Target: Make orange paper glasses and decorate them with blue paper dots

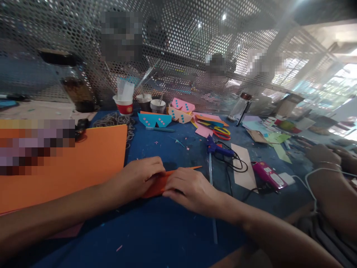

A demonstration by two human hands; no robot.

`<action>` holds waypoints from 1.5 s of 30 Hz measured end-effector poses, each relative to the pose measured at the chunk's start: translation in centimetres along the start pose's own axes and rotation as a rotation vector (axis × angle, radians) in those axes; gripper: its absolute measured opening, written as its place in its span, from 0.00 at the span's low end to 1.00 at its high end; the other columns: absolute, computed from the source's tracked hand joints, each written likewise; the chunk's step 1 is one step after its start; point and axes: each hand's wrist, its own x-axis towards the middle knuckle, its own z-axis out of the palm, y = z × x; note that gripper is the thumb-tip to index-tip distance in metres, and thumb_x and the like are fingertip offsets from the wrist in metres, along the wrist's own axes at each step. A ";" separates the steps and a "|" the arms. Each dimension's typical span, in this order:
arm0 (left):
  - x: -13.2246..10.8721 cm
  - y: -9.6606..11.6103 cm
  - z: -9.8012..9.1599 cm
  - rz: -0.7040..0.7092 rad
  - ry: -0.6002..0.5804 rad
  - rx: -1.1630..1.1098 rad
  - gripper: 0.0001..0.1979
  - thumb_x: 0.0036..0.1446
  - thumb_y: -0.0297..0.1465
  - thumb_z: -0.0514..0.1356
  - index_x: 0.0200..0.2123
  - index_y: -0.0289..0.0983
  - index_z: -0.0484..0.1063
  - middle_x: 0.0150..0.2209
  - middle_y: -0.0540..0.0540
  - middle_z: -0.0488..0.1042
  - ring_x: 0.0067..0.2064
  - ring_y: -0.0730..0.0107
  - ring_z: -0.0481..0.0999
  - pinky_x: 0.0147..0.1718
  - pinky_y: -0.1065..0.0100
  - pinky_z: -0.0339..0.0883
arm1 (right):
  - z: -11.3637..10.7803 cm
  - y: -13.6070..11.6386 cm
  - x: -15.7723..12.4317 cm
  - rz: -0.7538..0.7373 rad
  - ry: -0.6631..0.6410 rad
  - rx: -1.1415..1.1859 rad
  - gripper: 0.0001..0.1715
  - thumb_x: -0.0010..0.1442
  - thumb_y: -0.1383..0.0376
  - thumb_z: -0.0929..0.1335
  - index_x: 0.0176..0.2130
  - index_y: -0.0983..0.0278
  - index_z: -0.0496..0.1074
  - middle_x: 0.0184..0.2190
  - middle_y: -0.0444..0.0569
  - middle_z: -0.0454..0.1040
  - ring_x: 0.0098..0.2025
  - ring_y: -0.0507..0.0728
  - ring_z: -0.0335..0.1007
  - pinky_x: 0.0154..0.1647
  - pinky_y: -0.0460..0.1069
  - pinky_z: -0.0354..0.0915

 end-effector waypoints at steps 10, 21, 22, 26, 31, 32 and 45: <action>-4.1 0.8 -1.8 -0.108 0.017 -0.159 0.13 0.77 0.40 0.55 0.49 0.47 0.80 0.55 0.48 0.83 0.54 0.59 0.84 0.54 0.61 0.76 | 0.6 0.3 0.0 0.203 0.052 0.165 0.11 0.75 0.60 0.72 0.40 0.63 0.78 0.37 0.48 0.83 0.39 0.55 0.79 0.43 0.49 0.71; -4.7 0.8 -0.1 -0.096 0.073 -0.144 0.08 0.70 0.38 0.64 0.38 0.44 0.81 0.50 0.47 0.88 0.52 0.53 0.87 0.73 0.27 0.54 | 0.6 0.2 0.1 0.259 0.055 0.229 0.10 0.73 0.60 0.74 0.39 0.62 0.78 0.36 0.46 0.82 0.38 0.55 0.78 0.41 0.49 0.70; -4.7 0.8 0.0 -0.092 0.076 -0.146 0.09 0.70 0.38 0.64 0.37 0.44 0.81 0.50 0.47 0.88 0.52 0.53 0.87 0.73 0.27 0.54 | 0.7 0.3 0.1 0.255 0.058 0.230 0.10 0.73 0.60 0.74 0.39 0.62 0.78 0.36 0.46 0.82 0.38 0.55 0.78 0.41 0.49 0.70; -4.8 0.8 0.0 -0.093 0.083 -0.142 0.09 0.70 0.39 0.63 0.37 0.44 0.81 0.49 0.47 0.88 0.52 0.53 0.87 0.73 0.28 0.54 | 0.9 0.4 0.0 0.247 0.065 0.216 0.11 0.74 0.59 0.73 0.39 0.62 0.77 0.36 0.46 0.82 0.39 0.55 0.77 0.42 0.49 0.70; -4.7 0.9 0.0 -0.110 0.086 -0.149 0.11 0.71 0.41 0.62 0.38 0.44 0.80 0.45 0.49 0.88 0.49 0.55 0.88 0.74 0.28 0.51 | 1.0 0.4 0.1 0.252 0.068 0.198 0.13 0.74 0.58 0.73 0.38 0.62 0.77 0.35 0.46 0.81 0.37 0.54 0.77 0.41 0.49 0.69; -4.7 0.9 0.0 -0.118 0.084 -0.153 0.11 0.72 0.41 0.62 0.38 0.44 0.80 0.44 0.50 0.88 0.48 0.56 0.88 0.74 0.28 0.51 | 0.9 0.3 0.1 0.254 0.068 0.201 0.13 0.74 0.58 0.73 0.37 0.62 0.77 0.35 0.46 0.81 0.37 0.54 0.76 0.41 0.49 0.69; -4.9 1.1 0.1 -0.082 0.115 -0.148 0.11 0.71 0.39 0.63 0.35 0.45 0.80 0.46 0.50 0.88 0.53 0.55 0.87 0.76 0.28 0.44 | 0.9 0.0 0.1 0.276 0.070 0.190 0.10 0.73 0.63 0.73 0.37 0.62 0.76 0.37 0.46 0.81 0.39 0.55 0.77 0.43 0.50 0.71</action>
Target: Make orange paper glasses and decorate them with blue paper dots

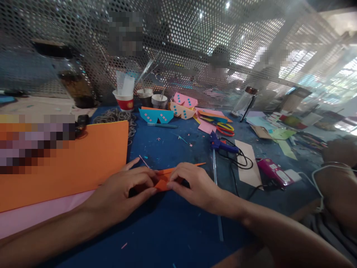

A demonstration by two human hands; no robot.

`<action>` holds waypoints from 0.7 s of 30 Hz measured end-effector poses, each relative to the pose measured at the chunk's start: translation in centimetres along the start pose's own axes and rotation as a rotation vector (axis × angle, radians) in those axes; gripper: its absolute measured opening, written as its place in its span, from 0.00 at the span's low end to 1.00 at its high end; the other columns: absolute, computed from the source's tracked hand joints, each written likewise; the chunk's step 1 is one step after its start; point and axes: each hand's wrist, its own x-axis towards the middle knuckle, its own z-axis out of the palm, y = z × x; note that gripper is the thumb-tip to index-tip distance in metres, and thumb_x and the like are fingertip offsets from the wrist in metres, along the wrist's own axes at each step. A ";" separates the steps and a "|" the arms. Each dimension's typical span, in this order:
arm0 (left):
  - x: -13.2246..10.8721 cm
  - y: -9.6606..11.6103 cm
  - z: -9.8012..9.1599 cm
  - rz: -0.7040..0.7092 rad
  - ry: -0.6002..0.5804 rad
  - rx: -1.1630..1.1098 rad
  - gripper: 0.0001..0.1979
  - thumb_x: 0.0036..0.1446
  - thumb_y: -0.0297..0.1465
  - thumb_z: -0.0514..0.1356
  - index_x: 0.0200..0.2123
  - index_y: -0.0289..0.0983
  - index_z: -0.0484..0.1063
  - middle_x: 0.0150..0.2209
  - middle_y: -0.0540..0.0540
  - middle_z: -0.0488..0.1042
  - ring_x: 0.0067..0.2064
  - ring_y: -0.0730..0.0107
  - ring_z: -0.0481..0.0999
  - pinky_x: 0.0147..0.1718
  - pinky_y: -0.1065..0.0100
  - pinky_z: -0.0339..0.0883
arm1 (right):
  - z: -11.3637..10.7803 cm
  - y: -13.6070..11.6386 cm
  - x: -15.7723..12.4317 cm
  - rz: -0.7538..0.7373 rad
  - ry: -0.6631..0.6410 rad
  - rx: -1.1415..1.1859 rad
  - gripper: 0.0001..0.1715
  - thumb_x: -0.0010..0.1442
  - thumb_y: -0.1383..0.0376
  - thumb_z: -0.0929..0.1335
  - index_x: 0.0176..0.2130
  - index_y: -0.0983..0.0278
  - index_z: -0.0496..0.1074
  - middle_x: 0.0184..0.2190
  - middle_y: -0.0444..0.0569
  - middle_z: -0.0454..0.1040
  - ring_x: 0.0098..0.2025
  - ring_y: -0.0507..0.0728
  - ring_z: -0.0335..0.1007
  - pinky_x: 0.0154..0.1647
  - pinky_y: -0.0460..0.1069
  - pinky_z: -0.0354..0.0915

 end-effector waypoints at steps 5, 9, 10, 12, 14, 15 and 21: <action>0.2 0.3 -0.2 0.011 -0.018 0.006 0.12 0.72 0.39 0.62 0.35 0.45 0.80 0.45 0.50 0.88 0.53 0.54 0.87 0.75 0.26 0.43 | 0.2 -0.2 0.1 0.005 0.000 0.058 0.10 0.73 0.65 0.72 0.37 0.62 0.75 0.41 0.48 0.81 0.45 0.57 0.80 0.50 0.53 0.73; 0.2 0.3 -0.1 0.012 -0.017 0.000 0.13 0.72 0.39 0.61 0.34 0.45 0.79 0.44 0.50 0.87 0.52 0.55 0.87 0.76 0.26 0.41 | 0.2 -0.2 0.1 0.014 -0.002 0.042 0.09 0.73 0.66 0.73 0.37 0.62 0.75 0.42 0.49 0.81 0.46 0.57 0.80 0.51 0.53 0.74; 0.2 0.3 0.0 0.007 -0.015 0.002 0.13 0.72 0.40 0.61 0.35 0.44 0.79 0.44 0.50 0.87 0.51 0.54 0.87 0.75 0.26 0.41 | 0.2 -0.2 0.1 0.013 -0.003 0.035 0.08 0.73 0.66 0.73 0.37 0.62 0.75 0.42 0.49 0.81 0.46 0.57 0.79 0.51 0.53 0.73; 0.1 0.2 0.1 -0.010 -0.015 0.014 0.13 0.72 0.41 0.61 0.36 0.44 0.78 0.43 0.49 0.87 0.50 0.54 0.87 0.75 0.26 0.42 | 0.2 -0.2 0.2 0.005 -0.005 0.021 0.08 0.72 0.66 0.73 0.38 0.62 0.75 0.42 0.49 0.81 0.46 0.57 0.79 0.51 0.53 0.73; 0.1 0.1 0.1 -0.022 -0.016 0.023 0.13 0.72 0.42 0.60 0.36 0.44 0.78 0.41 0.50 0.87 0.49 0.54 0.87 0.76 0.27 0.43 | 0.2 -0.2 0.2 -0.003 -0.010 0.009 0.08 0.72 0.67 0.74 0.37 0.63 0.76 0.42 0.48 0.81 0.46 0.57 0.79 0.51 0.53 0.73; 0.1 0.1 0.1 -0.024 -0.017 0.024 0.13 0.72 0.42 0.60 0.36 0.44 0.77 0.41 0.50 0.86 0.48 0.54 0.87 0.76 0.27 0.42 | 0.2 -0.2 0.2 -0.005 -0.014 0.004 0.08 0.72 0.67 0.74 0.37 0.63 0.76 0.42 0.49 0.81 0.46 0.57 0.79 0.52 0.53 0.73; 0.1 0.5 -0.1 -0.090 0.010 0.038 0.12 0.71 0.43 0.59 0.43 0.44 0.79 0.43 0.48 0.87 0.46 0.53 0.87 0.73 0.26 0.50 | 0.4 -0.2 0.3 -0.013 -0.017 -0.020 0.09 0.71 0.67 0.74 0.36 0.64 0.77 0.43 0.49 0.81 0.47 0.58 0.79 0.53 0.53 0.72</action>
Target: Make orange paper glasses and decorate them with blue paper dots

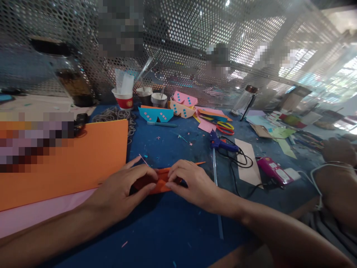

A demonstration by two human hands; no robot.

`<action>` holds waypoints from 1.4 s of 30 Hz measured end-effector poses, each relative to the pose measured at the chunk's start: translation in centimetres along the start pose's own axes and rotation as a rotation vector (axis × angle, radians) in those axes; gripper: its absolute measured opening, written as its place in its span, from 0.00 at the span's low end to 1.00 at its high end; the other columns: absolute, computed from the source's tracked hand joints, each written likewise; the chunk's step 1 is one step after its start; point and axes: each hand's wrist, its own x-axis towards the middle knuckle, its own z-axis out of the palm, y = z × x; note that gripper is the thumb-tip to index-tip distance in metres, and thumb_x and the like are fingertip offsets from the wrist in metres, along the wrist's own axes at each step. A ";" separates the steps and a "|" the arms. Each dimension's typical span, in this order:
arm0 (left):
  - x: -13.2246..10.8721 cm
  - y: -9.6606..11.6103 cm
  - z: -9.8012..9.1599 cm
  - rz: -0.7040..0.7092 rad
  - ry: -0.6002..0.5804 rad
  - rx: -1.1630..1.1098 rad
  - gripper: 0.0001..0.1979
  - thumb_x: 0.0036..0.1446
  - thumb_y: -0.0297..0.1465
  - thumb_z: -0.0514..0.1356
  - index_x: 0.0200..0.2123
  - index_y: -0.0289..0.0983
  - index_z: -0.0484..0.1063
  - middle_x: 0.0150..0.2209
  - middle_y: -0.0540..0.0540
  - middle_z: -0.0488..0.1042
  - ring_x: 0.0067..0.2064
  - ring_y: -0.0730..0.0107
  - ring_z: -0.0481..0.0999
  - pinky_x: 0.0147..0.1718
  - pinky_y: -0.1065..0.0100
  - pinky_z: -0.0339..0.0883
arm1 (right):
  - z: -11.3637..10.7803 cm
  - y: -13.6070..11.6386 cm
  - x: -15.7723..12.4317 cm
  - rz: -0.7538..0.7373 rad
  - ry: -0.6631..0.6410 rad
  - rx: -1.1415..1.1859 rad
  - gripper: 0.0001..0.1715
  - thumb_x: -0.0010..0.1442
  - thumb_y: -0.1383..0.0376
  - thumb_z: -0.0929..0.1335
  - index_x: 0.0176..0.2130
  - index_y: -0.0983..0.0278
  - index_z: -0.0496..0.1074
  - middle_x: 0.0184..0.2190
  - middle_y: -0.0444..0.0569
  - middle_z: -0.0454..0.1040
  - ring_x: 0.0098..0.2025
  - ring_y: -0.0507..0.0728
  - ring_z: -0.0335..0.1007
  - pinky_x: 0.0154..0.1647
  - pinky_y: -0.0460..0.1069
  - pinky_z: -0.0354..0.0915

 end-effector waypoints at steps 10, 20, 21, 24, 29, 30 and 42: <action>0.0 0.1 0.1 0.041 0.032 0.094 0.15 0.71 0.47 0.60 0.44 0.44 0.79 0.45 0.46 0.88 0.46 0.48 0.87 0.63 0.31 0.71 | 0.1 -0.2 0.1 0.018 -0.020 -0.033 0.08 0.70 0.67 0.76 0.36 0.65 0.78 0.43 0.51 0.81 0.48 0.58 0.79 0.53 0.54 0.72; -0.4 -1.1 0.5 0.263 0.026 0.062 0.09 0.75 0.30 0.58 0.46 0.45 0.79 0.49 0.50 0.87 0.52 0.60 0.87 0.77 0.32 0.47 | 0.0 -0.5 0.3 0.061 -0.023 -0.048 0.09 0.69 0.68 0.76 0.34 0.64 0.76 0.43 0.49 0.80 0.46 0.57 0.79 0.50 0.52 0.72; -0.4 -1.1 0.4 0.271 0.023 0.060 0.09 0.75 0.29 0.58 0.47 0.45 0.79 0.49 0.49 0.87 0.53 0.61 0.87 0.77 0.33 0.47 | 0.1 -0.5 0.2 0.061 -0.023 -0.045 0.09 0.69 0.69 0.76 0.34 0.64 0.76 0.43 0.49 0.80 0.46 0.57 0.79 0.50 0.52 0.73; -0.5 -1.0 0.2 0.302 0.012 0.065 0.11 0.74 0.27 0.57 0.48 0.45 0.79 0.52 0.49 0.86 0.55 0.61 0.86 0.77 0.34 0.49 | 0.1 -0.5 0.2 0.065 -0.018 -0.035 0.10 0.68 0.69 0.76 0.34 0.63 0.76 0.42 0.49 0.80 0.47 0.57 0.79 0.50 0.53 0.73; -0.5 -0.3 -0.2 0.306 0.035 0.028 0.13 0.75 0.26 0.55 0.48 0.44 0.79 0.52 0.46 0.83 0.54 0.63 0.85 0.67 0.49 0.72 | 0.0 -0.5 0.3 0.077 -0.023 -0.036 0.10 0.68 0.69 0.76 0.34 0.63 0.76 0.42 0.48 0.80 0.46 0.57 0.79 0.50 0.52 0.73; -0.6 -0.2 -0.3 0.300 0.031 0.017 0.13 0.75 0.26 0.54 0.49 0.43 0.78 0.52 0.45 0.83 0.53 0.64 0.85 0.61 0.56 0.78 | 0.0 -0.6 0.3 0.076 -0.026 -0.040 0.10 0.68 0.68 0.76 0.34 0.63 0.76 0.42 0.48 0.80 0.46 0.57 0.79 0.50 0.52 0.73; -2.1 -0.6 0.0 0.340 0.056 0.196 0.15 0.75 0.29 0.57 0.60 0.43 0.77 0.61 0.45 0.83 0.64 0.58 0.81 0.64 0.53 0.77 | 0.1 -0.3 0.4 0.060 -0.031 -0.071 0.11 0.69 0.67 0.76 0.33 0.63 0.75 0.42 0.49 0.80 0.45 0.57 0.78 0.49 0.52 0.72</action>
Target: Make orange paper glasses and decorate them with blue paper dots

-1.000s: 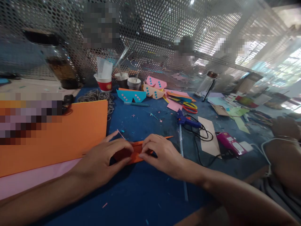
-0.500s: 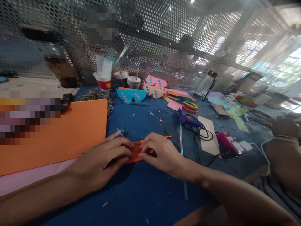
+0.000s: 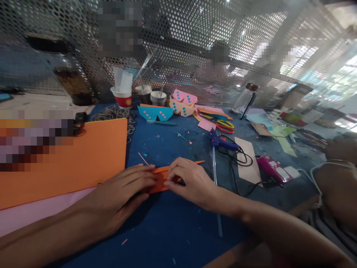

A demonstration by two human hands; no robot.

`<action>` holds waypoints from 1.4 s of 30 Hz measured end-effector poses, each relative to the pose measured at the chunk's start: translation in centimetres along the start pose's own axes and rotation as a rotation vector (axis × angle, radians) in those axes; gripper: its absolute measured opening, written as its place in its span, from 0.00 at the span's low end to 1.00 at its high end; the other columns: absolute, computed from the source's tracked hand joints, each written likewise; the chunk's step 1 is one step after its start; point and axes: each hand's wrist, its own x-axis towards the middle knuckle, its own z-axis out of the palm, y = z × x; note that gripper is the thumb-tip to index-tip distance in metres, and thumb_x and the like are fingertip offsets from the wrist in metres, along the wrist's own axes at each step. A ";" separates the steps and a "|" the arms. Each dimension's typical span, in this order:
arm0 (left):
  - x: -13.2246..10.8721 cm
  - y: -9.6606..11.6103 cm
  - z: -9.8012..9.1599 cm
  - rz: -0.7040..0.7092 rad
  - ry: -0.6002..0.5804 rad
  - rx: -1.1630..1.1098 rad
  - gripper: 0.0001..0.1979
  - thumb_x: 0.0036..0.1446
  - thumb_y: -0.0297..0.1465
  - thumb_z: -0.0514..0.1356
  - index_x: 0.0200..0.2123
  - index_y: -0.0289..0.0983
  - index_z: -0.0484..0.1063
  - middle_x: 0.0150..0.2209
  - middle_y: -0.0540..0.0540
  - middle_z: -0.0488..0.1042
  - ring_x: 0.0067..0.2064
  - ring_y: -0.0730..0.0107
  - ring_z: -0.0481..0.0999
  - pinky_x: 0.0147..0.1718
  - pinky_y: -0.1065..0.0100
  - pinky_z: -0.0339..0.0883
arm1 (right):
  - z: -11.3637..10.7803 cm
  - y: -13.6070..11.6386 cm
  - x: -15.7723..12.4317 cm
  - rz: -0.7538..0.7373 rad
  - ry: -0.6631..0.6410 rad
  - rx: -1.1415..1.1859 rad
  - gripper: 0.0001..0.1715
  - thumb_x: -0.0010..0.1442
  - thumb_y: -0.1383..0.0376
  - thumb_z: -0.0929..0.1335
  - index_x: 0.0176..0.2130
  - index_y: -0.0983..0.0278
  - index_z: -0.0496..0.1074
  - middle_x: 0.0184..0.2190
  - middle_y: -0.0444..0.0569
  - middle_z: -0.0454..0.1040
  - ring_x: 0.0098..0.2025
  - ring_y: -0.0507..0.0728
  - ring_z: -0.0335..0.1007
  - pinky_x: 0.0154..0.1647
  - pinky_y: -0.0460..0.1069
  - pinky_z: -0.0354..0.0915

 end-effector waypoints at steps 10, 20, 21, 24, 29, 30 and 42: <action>-0.7 0.9 -0.7 0.024 -0.046 0.166 0.19 0.77 0.39 0.58 0.65 0.43 0.76 0.62 0.43 0.83 0.58 0.57 0.84 0.59 0.55 0.80 | -0.1 -0.3 0.0 0.023 -0.006 0.011 0.10 0.69 0.68 0.75 0.34 0.64 0.75 0.42 0.49 0.79 0.44 0.56 0.77 0.47 0.51 0.72; -0.9 0.3 -0.6 0.071 -0.070 0.171 0.20 0.78 0.36 0.57 0.68 0.46 0.75 0.63 0.45 0.81 0.61 0.59 0.82 0.60 0.59 0.78 | -0.1 -0.2 -0.2 0.027 -0.005 0.022 0.10 0.69 0.68 0.75 0.34 0.62 0.74 0.41 0.48 0.79 0.44 0.56 0.77 0.47 0.51 0.72; -0.9 0.3 -0.5 0.077 -0.072 0.176 0.20 0.78 0.36 0.57 0.68 0.46 0.75 0.64 0.44 0.81 0.61 0.59 0.82 0.60 0.59 0.78 | 0.0 -0.1 -0.2 0.027 -0.004 0.021 0.10 0.69 0.67 0.75 0.34 0.62 0.74 0.41 0.48 0.79 0.43 0.56 0.77 0.46 0.51 0.71; -1.0 0.2 -0.3 0.091 -0.051 0.192 0.20 0.78 0.36 0.55 0.67 0.45 0.75 0.63 0.44 0.81 0.60 0.59 0.82 0.59 0.58 0.80 | -0.1 -0.2 -0.2 0.039 -0.001 0.036 0.10 0.70 0.67 0.74 0.35 0.63 0.75 0.42 0.48 0.79 0.44 0.55 0.76 0.46 0.51 0.71; -1.0 0.2 -0.4 0.078 -0.072 0.173 0.20 0.78 0.35 0.57 0.68 0.46 0.74 0.64 0.44 0.80 0.60 0.58 0.82 0.59 0.59 0.79 | -0.8 -0.3 0.0 0.104 -0.020 0.168 0.15 0.75 0.68 0.70 0.33 0.63 0.75 0.42 0.48 0.79 0.43 0.54 0.77 0.46 0.49 0.71; -1.1 0.1 -0.4 0.073 -0.086 0.166 0.20 0.77 0.35 0.57 0.69 0.46 0.74 0.65 0.44 0.79 0.61 0.58 0.82 0.60 0.59 0.79 | -0.9 -0.3 0.0 0.115 -0.018 0.194 0.16 0.76 0.68 0.69 0.33 0.63 0.75 0.41 0.48 0.79 0.43 0.53 0.77 0.46 0.49 0.71; -1.2 -0.4 -0.2 0.089 -0.060 0.170 0.21 0.77 0.36 0.58 0.69 0.46 0.74 0.64 0.43 0.80 0.61 0.58 0.81 0.60 0.60 0.78 | -0.9 0.0 -0.3 0.126 -0.007 0.204 0.13 0.73 0.65 0.73 0.34 0.63 0.77 0.42 0.47 0.79 0.42 0.53 0.77 0.45 0.49 0.71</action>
